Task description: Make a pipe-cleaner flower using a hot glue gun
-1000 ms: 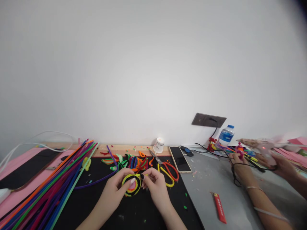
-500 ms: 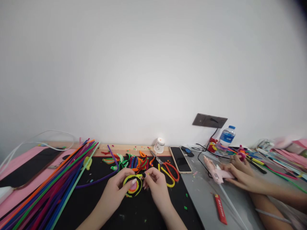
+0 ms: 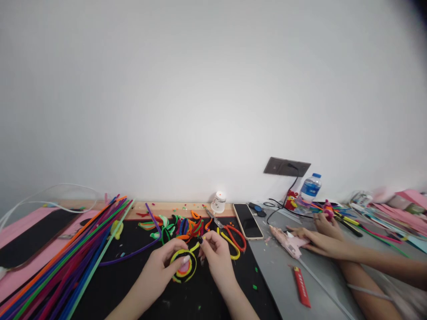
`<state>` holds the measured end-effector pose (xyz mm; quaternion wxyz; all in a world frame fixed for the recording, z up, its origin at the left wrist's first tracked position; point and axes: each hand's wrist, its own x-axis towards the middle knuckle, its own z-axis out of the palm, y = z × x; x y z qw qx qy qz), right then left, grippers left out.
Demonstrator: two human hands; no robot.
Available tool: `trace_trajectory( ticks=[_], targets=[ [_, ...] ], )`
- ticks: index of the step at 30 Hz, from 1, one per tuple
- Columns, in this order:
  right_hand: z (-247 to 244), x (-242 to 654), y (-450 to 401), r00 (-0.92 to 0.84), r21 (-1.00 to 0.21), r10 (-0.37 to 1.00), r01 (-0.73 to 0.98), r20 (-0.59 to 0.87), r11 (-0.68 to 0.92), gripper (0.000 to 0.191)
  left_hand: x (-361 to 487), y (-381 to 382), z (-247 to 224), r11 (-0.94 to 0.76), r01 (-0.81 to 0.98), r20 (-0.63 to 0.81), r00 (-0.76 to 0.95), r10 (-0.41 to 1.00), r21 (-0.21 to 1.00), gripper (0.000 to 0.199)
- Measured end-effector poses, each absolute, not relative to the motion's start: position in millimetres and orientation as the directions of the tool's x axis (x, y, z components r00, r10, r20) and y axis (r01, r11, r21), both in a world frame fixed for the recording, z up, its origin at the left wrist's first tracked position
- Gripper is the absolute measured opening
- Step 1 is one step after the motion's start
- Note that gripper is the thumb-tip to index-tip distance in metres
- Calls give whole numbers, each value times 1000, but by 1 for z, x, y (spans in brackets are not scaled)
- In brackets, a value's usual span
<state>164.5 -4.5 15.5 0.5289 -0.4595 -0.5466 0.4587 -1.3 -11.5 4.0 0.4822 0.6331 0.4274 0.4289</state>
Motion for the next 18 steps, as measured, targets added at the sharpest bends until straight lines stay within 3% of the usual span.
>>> trace_trajectory(
  ticks=[6,10,15,18],
  targets=[
    [35,193,-6,158,-964,960,171,233,206,15,-4,-4,-3,-109,12,106,162,981,994,15],
    [68,236,-23,84,-869,960,451,268,203,19,-4,-3,-5,-77,-53,84,149,985,996,20],
    [98,317,-31,94,-545,956,835,279,77,36,-3,-3,-4,-60,-90,73,154,985,994,22],
    [100,370,-28,143,-297,969,952,203,-78,39,-3,-3,-1,-40,-110,56,149,987,993,24]
  ],
)
